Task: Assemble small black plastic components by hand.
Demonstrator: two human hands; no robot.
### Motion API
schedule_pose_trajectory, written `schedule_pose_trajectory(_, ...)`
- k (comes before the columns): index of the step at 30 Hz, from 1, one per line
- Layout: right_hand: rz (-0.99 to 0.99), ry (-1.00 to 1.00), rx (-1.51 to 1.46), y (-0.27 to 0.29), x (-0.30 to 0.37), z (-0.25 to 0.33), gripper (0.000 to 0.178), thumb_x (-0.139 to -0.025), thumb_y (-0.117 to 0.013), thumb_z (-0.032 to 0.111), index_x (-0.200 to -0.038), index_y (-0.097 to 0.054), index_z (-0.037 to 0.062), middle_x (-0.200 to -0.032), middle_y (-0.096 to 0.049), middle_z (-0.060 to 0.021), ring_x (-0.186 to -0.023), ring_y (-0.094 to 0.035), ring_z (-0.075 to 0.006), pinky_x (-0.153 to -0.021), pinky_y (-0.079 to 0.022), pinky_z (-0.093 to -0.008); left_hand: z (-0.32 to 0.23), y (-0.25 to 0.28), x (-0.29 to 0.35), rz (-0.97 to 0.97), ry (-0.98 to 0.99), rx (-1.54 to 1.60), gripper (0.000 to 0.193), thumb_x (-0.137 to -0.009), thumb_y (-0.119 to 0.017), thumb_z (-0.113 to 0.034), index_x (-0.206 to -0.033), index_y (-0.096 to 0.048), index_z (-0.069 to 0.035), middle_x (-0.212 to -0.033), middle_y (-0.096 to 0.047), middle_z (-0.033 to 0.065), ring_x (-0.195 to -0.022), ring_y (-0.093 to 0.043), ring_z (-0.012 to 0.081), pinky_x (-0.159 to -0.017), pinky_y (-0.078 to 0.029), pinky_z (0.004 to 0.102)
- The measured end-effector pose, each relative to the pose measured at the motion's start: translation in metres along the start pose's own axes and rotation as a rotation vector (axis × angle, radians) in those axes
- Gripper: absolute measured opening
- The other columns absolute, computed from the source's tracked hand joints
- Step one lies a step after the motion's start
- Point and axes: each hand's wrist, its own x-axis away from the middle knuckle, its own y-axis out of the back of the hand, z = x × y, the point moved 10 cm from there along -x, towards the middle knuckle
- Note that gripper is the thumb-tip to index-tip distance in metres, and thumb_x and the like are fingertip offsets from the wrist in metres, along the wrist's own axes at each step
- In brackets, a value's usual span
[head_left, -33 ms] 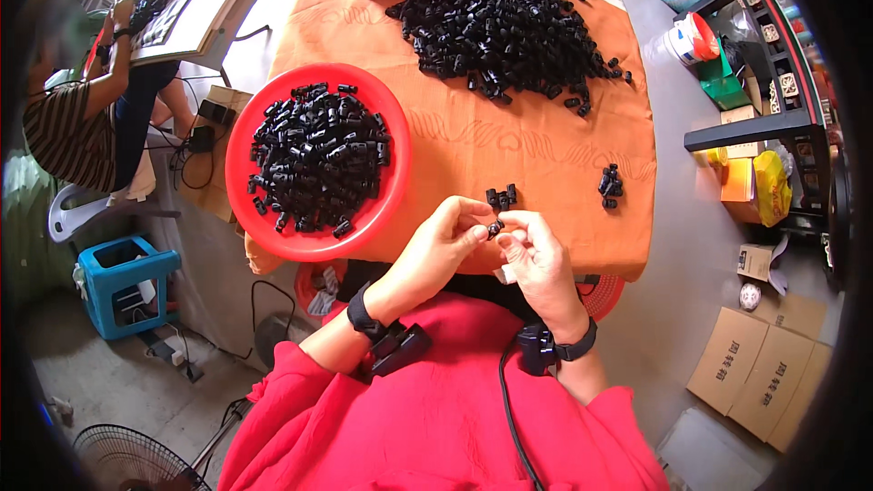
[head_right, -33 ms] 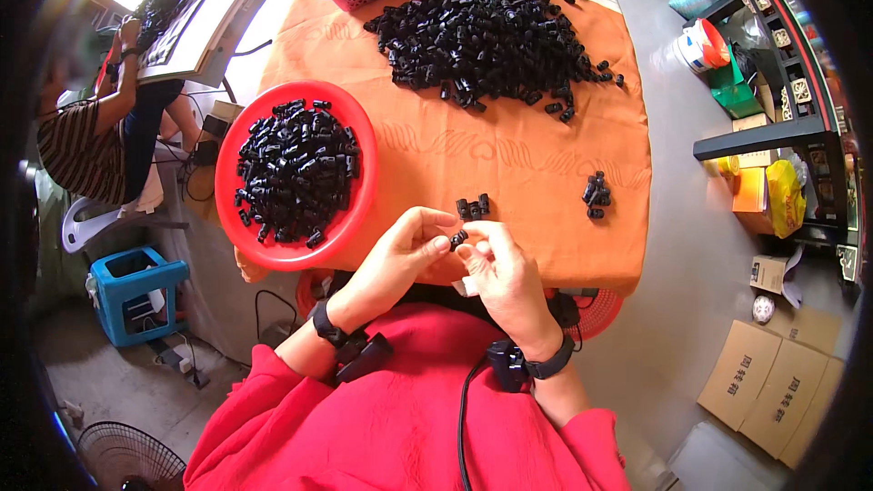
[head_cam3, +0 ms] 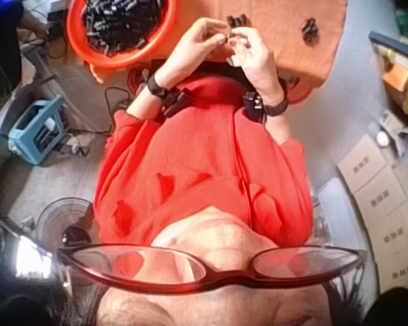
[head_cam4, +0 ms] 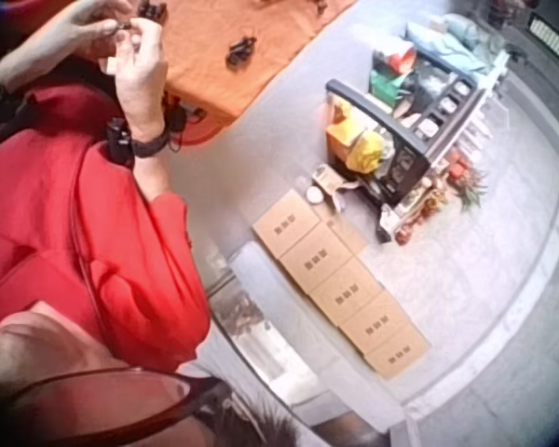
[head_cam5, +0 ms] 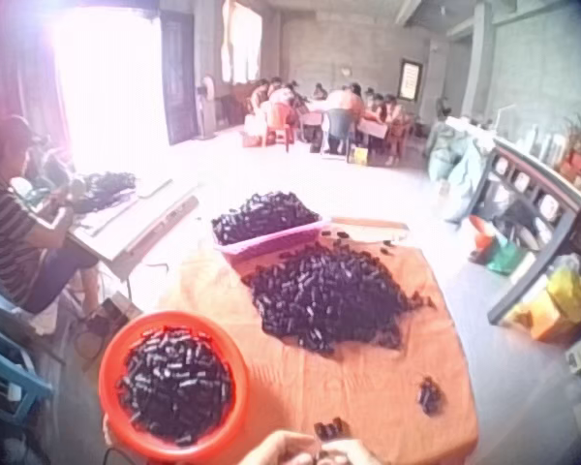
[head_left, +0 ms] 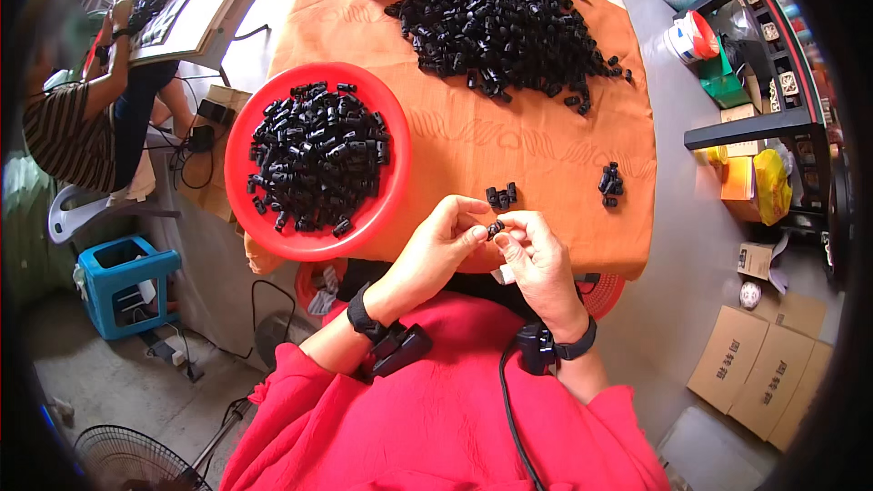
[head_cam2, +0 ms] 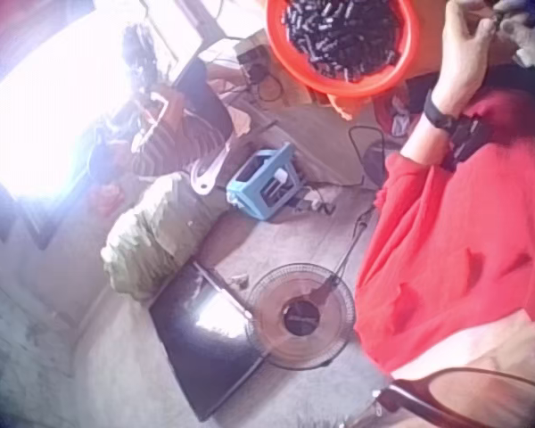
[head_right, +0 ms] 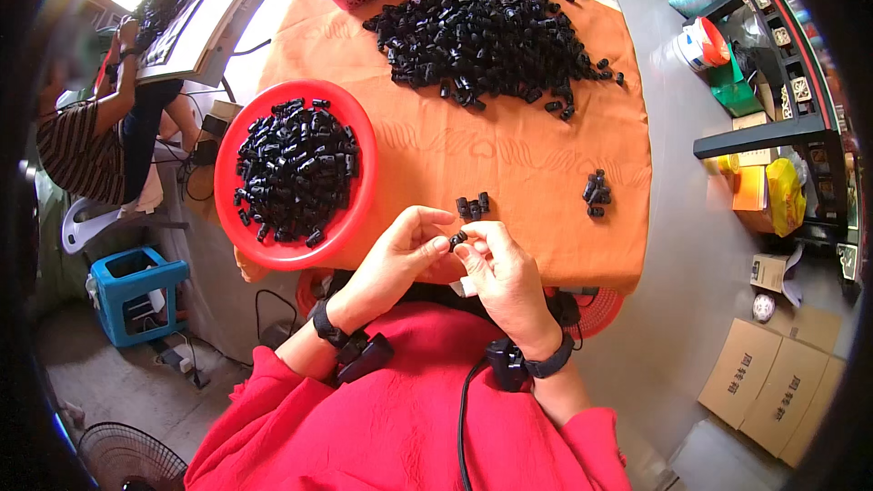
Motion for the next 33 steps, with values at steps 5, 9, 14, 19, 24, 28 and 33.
schedule_pose_trajectory(5, 0.015, -0.052, -0.05, 0.001, 0.001, 0.01, 0.015, -0.096, -0.063, 0.006, -0.108, -0.056, 0.001, -0.087, -0.062, -0.0056, -0.063, -0.062, -0.0071, -0.052, -0.052, -0.0219, 0.015, -0.001, 0.007, 0.042, 0.174, 0.292, 0.026, -0.1, -0.059, -0.015, -0.123, -0.055, -0.005, -0.099, -0.06, 0.0003, -0.089, -0.059, 0.0087, -0.08, -0.051, 0.026)
schedule_pose_trajectory(9, 0.06, -0.052, -0.079, -0.003, 0.004, 0.015, 0.015, -0.095, -0.063, 0.002, -0.107, -0.054, 0.0009, -0.085, -0.065, -0.006, -0.062, -0.062, -0.0061, -0.051, -0.052, -0.0217, 0.02, -0.011, 0.006, 0.124, 0.176, 0.81, 0.027, -0.098, -0.062, -0.017, -0.122, -0.059, -0.005, -0.102, -0.063, 0.0015, -0.089, -0.06, 0.0113, -0.084, -0.05, 0.0275)
schedule_pose_trajectory(14, -0.009, 0.061, -0.057, -0.001, 0.007, 0.023, 0.016, -0.094, -0.064, 0.0, -0.106, -0.054, 0.0008, -0.084, -0.067, -0.006, -0.062, -0.062, -0.0057, -0.049, -0.051, -0.0216, 0.015, -0.023, 0.008, 0.194, 0.15, 0.852, 0.03, -0.097, -0.063, -0.02, -0.123, -0.059, -0.005, -0.107, -0.064, 0.003, -0.094, -0.062, 0.012, -0.089, -0.05, 0.0298)
schedule_pose_trajectory(19, -0.011, 0.105, 0.044, -0.003, 0.009, 0.026, 0.018, -0.09, -0.067, -0.002, -0.103, -0.055, 0.0016, -0.077, -0.066, -0.0053, -0.057, -0.063, -0.0074, -0.047, -0.049, -0.0224, 0.019, -0.019, 0.008, 0.214, 0.111, 0.8, 0.029, -0.097, -0.062, -0.022, -0.12, -0.06, -0.005, -0.108, -0.065, 0.0042, -0.098, -0.062, 0.0131, -0.089, -0.051, 0.0309)
schedule_pose_trajectory(24, 0.055, 0.195, 0.161, -0.015, 0.011, 0.039, 0.02, -0.086, -0.073, 0.001, -0.097, -0.056, 0.0028, -0.071, -0.064, -0.0057, -0.051, -0.063, -0.0105, -0.047, -0.048, -0.0244, 0.028, -0.016, 0.006, 0.186, 0.146, 0.783, 0.025, -0.098, -0.062, -0.027, -0.109, -0.061, -0.004, -0.1, -0.065, 0.0028, -0.091, -0.062, 0.0126, -0.083, -0.052, 0.031)
schedule_pose_trajectory(28, -0.003, 0.169, 0.141, -0.011, 0.014, 0.039, 0.025, -0.085, -0.075, 0.003, -0.105, -0.06, 0.0031, -0.07, -0.062, -0.004, -0.051, -0.061, -0.0121, -0.047, -0.048, -0.0267, 0.03, -0.015, 0.007, 0.165, 0.152, 0.759, 0.028, -0.098, -0.062, -0.029, -0.107, -0.061, -0.003, -0.095, -0.064, 0.0025, -0.089, -0.061, 0.0124, -0.08, -0.052, 0.0301)
schedule_pose_trajectory(33, 0.071, 0.317, 0.381, -0.017, 0.01, 0.049, 0.041, -0.08, -0.077, 0.005, -0.118, -0.063, 0.0045, -0.07, -0.061, -0.0047, -0.055, -0.058, -0.0171, -0.052, -0.048, -0.0309, 0.032, -0.016, 0.007, 0.167, 0.169, 0.713, 0.031, -0.098, -0.061, -0.032, -0.106, -0.061, -0.002, -0.095, -0.066, 0.0068, -0.088, -0.065, 0.0175, -0.081, -0.054, 0.0317)
